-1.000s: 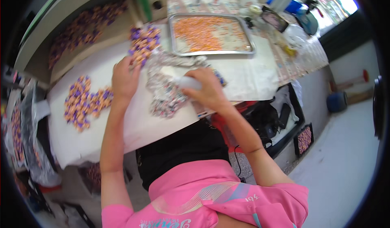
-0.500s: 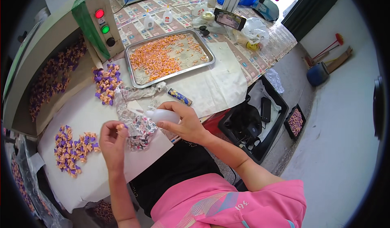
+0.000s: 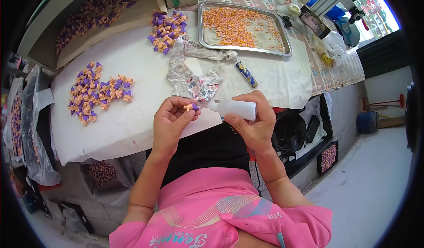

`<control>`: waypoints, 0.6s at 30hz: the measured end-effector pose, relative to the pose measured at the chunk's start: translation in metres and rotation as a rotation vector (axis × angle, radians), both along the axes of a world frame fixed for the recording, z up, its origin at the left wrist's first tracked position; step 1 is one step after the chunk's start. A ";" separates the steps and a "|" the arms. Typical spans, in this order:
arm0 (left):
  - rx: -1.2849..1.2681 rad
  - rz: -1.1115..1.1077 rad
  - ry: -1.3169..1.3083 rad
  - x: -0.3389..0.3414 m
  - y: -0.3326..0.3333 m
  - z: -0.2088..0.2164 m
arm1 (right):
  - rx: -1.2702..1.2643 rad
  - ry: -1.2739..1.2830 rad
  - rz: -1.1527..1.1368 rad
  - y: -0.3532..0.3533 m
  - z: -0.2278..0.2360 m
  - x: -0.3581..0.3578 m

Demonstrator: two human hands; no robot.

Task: Applying adhesive to small purple components and attaching them to a white workpiece.

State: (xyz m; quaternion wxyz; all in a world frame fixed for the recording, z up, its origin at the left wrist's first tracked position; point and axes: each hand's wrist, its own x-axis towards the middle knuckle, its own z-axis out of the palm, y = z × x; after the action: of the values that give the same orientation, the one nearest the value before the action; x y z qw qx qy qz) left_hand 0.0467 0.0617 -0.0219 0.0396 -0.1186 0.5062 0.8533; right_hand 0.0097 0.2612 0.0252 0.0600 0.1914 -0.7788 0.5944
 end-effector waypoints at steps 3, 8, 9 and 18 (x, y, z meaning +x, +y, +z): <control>-0.002 0.020 0.009 0.001 -0.001 0.000 | 0.050 0.016 -0.002 -0.004 0.000 0.003; 0.000 0.011 0.010 0.000 -0.002 0.000 | 0.048 0.031 -0.012 -0.007 0.000 0.004; 0.000 0.008 0.011 0.000 -0.002 0.000 | 0.071 0.060 -0.014 -0.007 0.001 0.003; -0.004 0.001 0.012 0.001 -0.003 -0.006 | 0.145 0.110 -0.003 -0.008 0.001 0.000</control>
State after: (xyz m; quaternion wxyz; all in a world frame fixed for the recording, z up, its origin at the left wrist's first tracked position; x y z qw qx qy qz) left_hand 0.0474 0.0591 -0.0284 0.0359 -0.1141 0.5082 0.8529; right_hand 0.0102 0.2535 0.0258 0.0896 0.2264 -0.8155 0.5251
